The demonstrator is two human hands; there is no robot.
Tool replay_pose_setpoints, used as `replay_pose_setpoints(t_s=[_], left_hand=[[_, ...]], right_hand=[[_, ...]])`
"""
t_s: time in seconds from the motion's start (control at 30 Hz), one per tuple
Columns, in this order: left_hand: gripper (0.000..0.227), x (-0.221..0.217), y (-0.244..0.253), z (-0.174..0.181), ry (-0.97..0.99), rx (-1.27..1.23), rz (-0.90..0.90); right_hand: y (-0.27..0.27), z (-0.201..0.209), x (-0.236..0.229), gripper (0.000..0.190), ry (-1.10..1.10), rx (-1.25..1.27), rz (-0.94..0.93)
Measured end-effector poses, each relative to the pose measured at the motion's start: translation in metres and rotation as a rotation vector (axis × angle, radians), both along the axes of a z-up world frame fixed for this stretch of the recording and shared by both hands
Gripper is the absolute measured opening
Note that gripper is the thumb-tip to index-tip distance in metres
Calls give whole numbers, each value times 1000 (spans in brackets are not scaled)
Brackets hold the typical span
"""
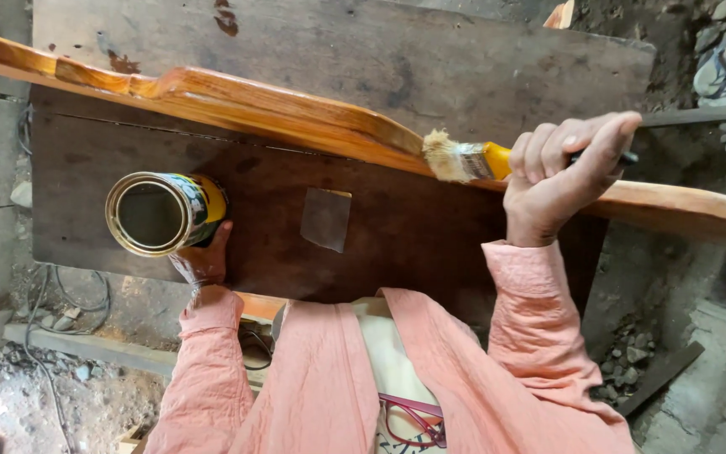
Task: The person applies a clear finish to a curved wooden piece using a paintbrush. They hold the wood with their left hand and brush with their right, dipping the brush into a can of varnish as needed.
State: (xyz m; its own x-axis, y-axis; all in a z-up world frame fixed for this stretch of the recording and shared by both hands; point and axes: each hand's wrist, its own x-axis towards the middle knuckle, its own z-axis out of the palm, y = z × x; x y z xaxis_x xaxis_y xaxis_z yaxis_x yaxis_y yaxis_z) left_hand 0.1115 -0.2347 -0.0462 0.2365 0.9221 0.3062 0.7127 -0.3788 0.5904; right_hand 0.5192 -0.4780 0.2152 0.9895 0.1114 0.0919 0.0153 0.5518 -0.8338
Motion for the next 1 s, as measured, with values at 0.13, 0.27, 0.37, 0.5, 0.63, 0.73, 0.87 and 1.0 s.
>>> replay_pose_setpoints(t_s=[0.13,0.27,0.37,0.5,0.63,0.73,0.87,1.0], left_hand=[[92,0,-3,2,-27,-30,2],[88,4,-3,8,-88,-39,-28],[87,1,-5,8,-74,-71,-18],[87,3,-4,6,-66,-66,-14],[86,0,-5,-1,-63,-91,-6],[88,3,-3,-3,-75,-94,-6],[97,-4,-7,-18,-16,-60,20],[117,-2,-5,-19,3,-288,83]], right_hand=[[11,31,-5,45,-81,-47,107],[33,47,-21,42,-158,53,115],[20,25,-20,43,-99,46,131],[7,0,-15,46,-92,-83,86],[34,32,-29,52,-248,-144,149],[52,44,-36,50,-274,-105,162],[34,32,-31,43,-246,-45,133],[18,-2,-34,46,-203,-292,-6]])
